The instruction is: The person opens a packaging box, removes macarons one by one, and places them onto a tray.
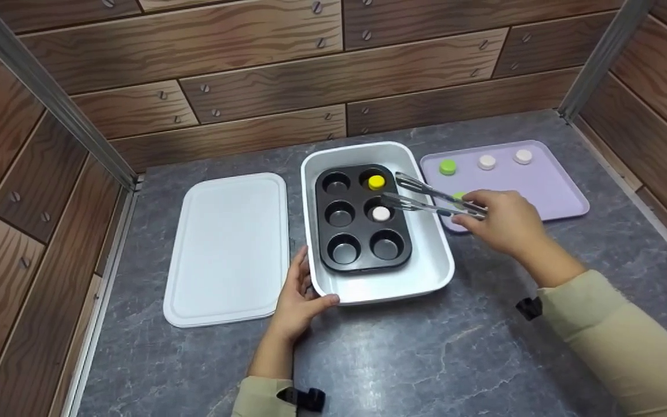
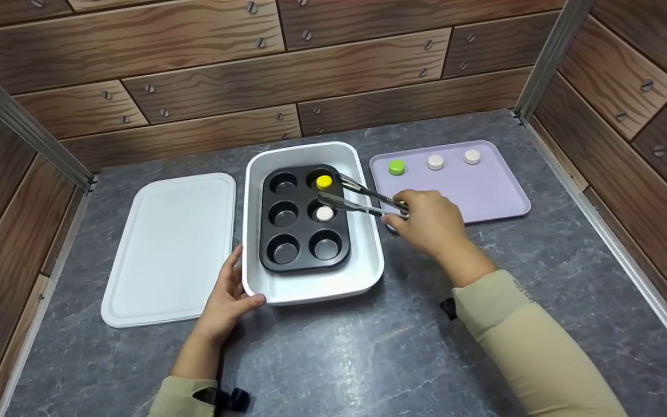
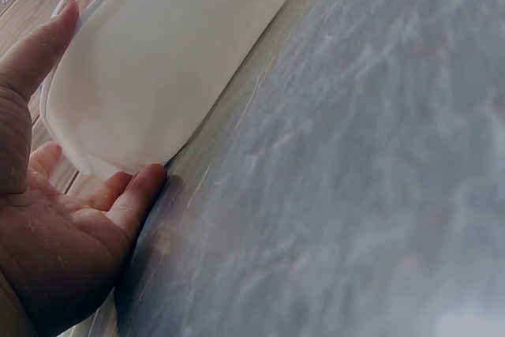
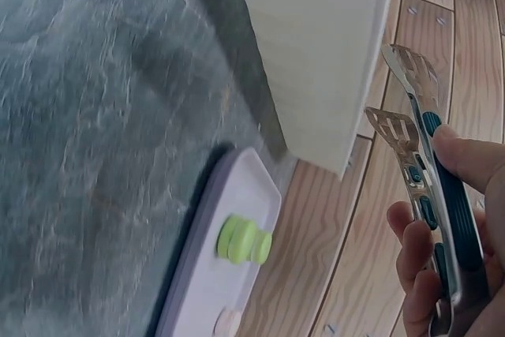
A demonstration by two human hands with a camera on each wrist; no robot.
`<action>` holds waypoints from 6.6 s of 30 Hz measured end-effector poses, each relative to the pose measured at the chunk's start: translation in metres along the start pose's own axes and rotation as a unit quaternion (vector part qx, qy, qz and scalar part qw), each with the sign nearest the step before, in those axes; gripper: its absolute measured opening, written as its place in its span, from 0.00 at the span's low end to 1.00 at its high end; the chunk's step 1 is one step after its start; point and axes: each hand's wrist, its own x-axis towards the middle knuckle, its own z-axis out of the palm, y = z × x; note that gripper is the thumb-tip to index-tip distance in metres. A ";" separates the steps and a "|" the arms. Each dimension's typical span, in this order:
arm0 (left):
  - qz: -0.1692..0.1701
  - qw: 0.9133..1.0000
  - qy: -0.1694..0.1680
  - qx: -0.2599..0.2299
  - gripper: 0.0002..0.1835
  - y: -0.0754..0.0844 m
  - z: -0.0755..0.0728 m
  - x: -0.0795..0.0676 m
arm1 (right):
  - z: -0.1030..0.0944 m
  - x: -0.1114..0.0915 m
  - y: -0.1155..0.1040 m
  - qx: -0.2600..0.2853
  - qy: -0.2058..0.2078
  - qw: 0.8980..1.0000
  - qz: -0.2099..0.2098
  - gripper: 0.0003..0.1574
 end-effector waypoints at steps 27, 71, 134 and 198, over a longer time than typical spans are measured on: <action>-0.006 1.000 0.000 -0.009 0.66 0.001 0.001 0.000 | 0.003 0.030 -0.027 -0.070 -0.099 0.991 -0.046 0.21; -0.001 1.000 -0.004 -0.019 0.67 0.002 0.001 0.000 | 0.018 0.029 -0.024 -0.101 -0.089 0.988 -0.075 0.12; 0.002 1.000 -0.004 -0.022 0.67 -0.001 -0.001 -0.001 | -0.087 0.007 0.029 -0.131 0.073 0.986 -0.073 0.20; 0.003 1.000 0.002 -0.026 0.65 0.000 0.003 -0.001 | -0.063 -0.035 0.126 -0.150 -0.059 0.982 0.099 0.21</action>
